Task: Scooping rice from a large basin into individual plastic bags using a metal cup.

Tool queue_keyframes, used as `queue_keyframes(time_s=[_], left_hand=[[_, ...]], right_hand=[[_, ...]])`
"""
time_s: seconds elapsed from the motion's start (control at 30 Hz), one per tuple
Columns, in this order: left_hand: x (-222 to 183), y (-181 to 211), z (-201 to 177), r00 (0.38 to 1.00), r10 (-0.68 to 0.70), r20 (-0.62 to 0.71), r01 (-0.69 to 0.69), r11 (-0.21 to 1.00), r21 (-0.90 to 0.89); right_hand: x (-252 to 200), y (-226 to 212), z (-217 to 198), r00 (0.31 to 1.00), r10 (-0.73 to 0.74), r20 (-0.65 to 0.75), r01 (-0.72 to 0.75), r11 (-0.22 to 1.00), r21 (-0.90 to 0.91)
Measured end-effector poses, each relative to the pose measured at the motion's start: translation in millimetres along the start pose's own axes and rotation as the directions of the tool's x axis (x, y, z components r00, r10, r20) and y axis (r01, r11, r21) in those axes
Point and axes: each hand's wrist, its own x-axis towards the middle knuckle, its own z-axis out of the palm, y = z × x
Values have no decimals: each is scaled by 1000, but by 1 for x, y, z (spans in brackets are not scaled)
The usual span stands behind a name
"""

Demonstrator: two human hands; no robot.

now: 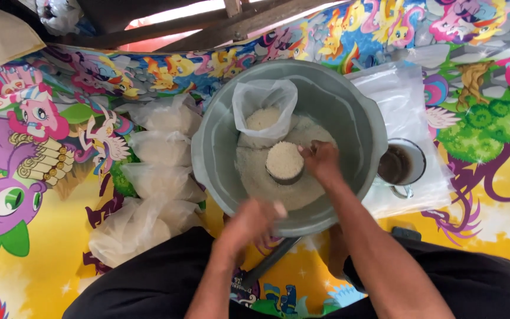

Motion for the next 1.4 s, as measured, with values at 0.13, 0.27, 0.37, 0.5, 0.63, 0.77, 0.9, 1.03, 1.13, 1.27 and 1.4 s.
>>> queue_keyframes(time_s=[0.13,0.27,0.37,0.5,0.63,0.77,0.9,1.03,1.13,1.27,1.4], left_hand=[[51,5,-57,795,165,-584,-205,979,-3],[63,47,-73,761,140,-634,-273,955,-117],[80,64,-79,760,108,-641,-315,924,-218],[148,36,-87,763,7,-647,-211,948,-239],[171,12,-80,821,-84,-564,-158,917,-366],[187,4,-83,869,-244,-429,-103,761,-641],[197,-13,-89,950,-225,-217,-110,411,-905],[209,-30,-96,979,-87,-184,-191,-75,-979],[189,-18,-85,958,46,-283,-279,-87,-956],[194,-19,-65,934,58,-353,-356,51,-933],[228,-40,-38,854,-15,-521,-451,479,-753]], right_hand=[[6,-44,-2,989,145,-26,-143,988,53],[35,-98,-7,989,70,-129,-56,992,109],[69,-98,3,982,49,-183,-39,998,57],[125,-62,27,981,163,-106,-179,970,-164],[136,-24,21,930,308,201,-303,951,-55],[125,-29,3,759,591,275,-647,731,216],[121,29,14,566,741,361,-810,417,413],[89,-20,2,704,557,441,-633,212,744],[85,-23,13,767,479,426,-559,173,811],[67,-57,14,827,488,281,-522,478,707],[66,8,32,911,375,171,-411,791,453]])
